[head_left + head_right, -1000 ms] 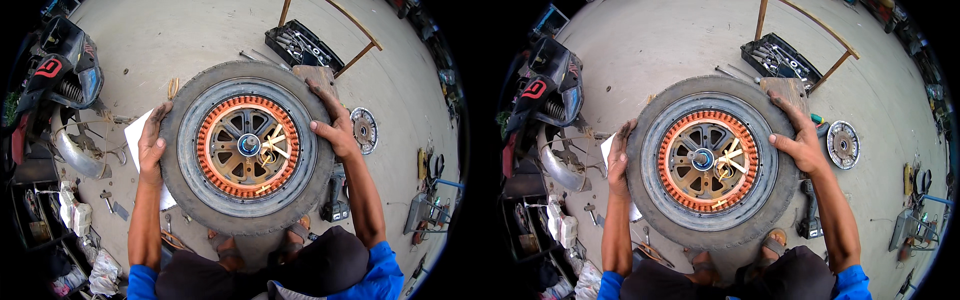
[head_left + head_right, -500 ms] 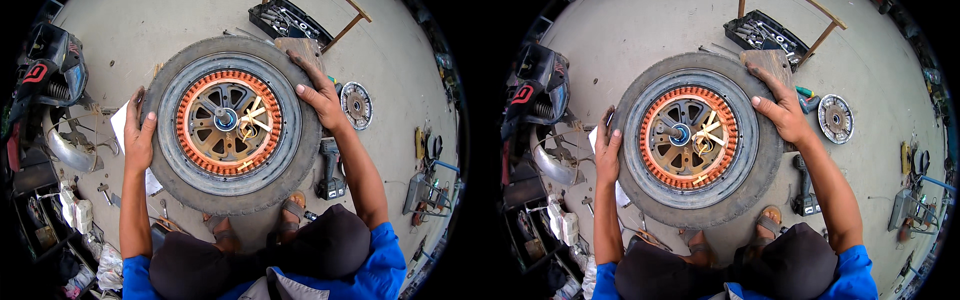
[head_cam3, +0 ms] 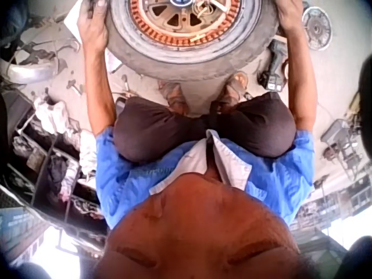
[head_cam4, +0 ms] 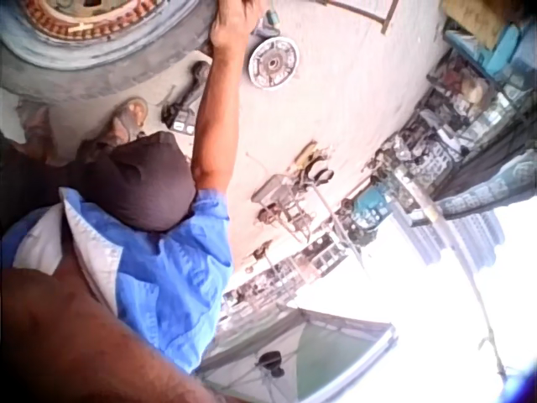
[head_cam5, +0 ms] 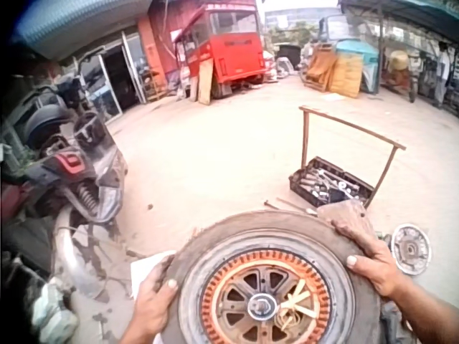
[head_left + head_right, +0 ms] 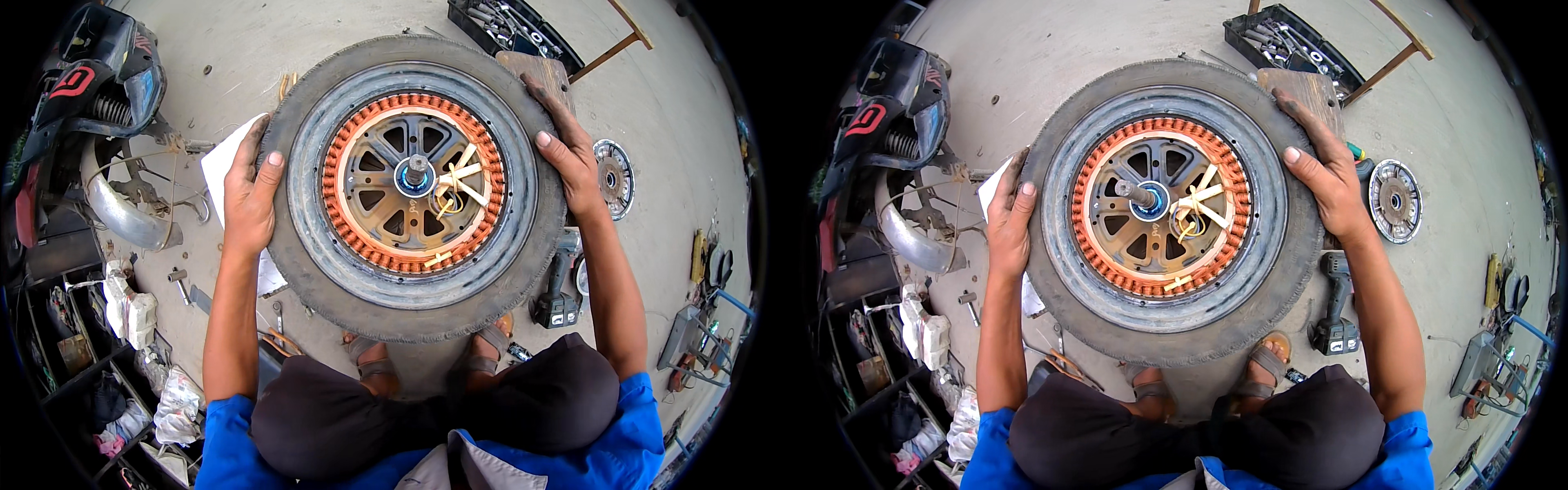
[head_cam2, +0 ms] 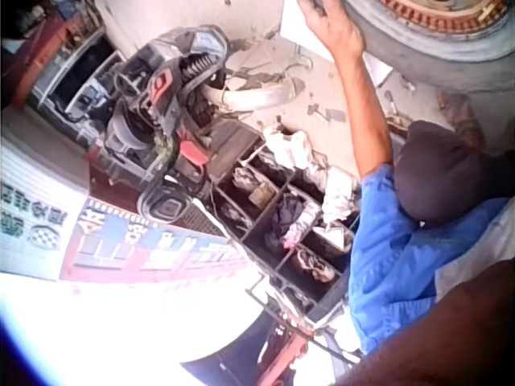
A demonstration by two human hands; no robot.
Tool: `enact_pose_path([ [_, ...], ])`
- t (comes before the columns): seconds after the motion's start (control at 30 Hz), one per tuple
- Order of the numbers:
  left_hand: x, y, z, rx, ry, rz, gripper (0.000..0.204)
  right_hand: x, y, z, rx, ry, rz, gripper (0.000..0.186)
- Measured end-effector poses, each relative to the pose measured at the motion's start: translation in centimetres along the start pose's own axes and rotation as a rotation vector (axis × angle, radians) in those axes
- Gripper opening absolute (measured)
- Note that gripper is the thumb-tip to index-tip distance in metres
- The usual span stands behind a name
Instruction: The person sits on the ground and works on a motorcycle wheel, removing the tire from the rim and inspecting the internal components. They manipulate the wheel assembly, turning it over and handling the tire and rim separately.
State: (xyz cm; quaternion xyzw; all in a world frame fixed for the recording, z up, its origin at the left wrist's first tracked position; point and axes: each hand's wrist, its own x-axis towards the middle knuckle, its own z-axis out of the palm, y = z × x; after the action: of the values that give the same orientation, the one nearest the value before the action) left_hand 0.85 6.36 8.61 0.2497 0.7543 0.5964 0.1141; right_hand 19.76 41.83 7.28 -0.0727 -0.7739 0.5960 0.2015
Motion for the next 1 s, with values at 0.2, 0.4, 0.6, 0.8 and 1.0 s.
enact_pose_path([
  [0.2,0.0,0.0,0.1,-0.019,0.005,0.009,0.060,0.1,-0.6,0.2,-0.003,-0.004,0.045,0.068],
  [0.4,-0.1,-0.3,-0.3,-0.023,0.004,0.025,0.060,0.1,-1.2,0.6,0.005,0.000,0.064,0.074],
  [0.6,-0.1,-0.1,-0.1,-0.033,0.005,0.002,0.064,0.1,-1.8,0.7,0.003,-0.005,0.097,0.074],
  [0.8,0.0,0.4,0.0,-0.011,0.003,-0.005,0.063,0.0,-1.6,0.3,0.002,-0.014,0.085,0.073],
  [1.0,-0.2,0.0,0.0,-0.033,0.019,-0.012,0.058,0.0,-1.0,-0.1,-0.033,-0.021,0.078,0.071],
])
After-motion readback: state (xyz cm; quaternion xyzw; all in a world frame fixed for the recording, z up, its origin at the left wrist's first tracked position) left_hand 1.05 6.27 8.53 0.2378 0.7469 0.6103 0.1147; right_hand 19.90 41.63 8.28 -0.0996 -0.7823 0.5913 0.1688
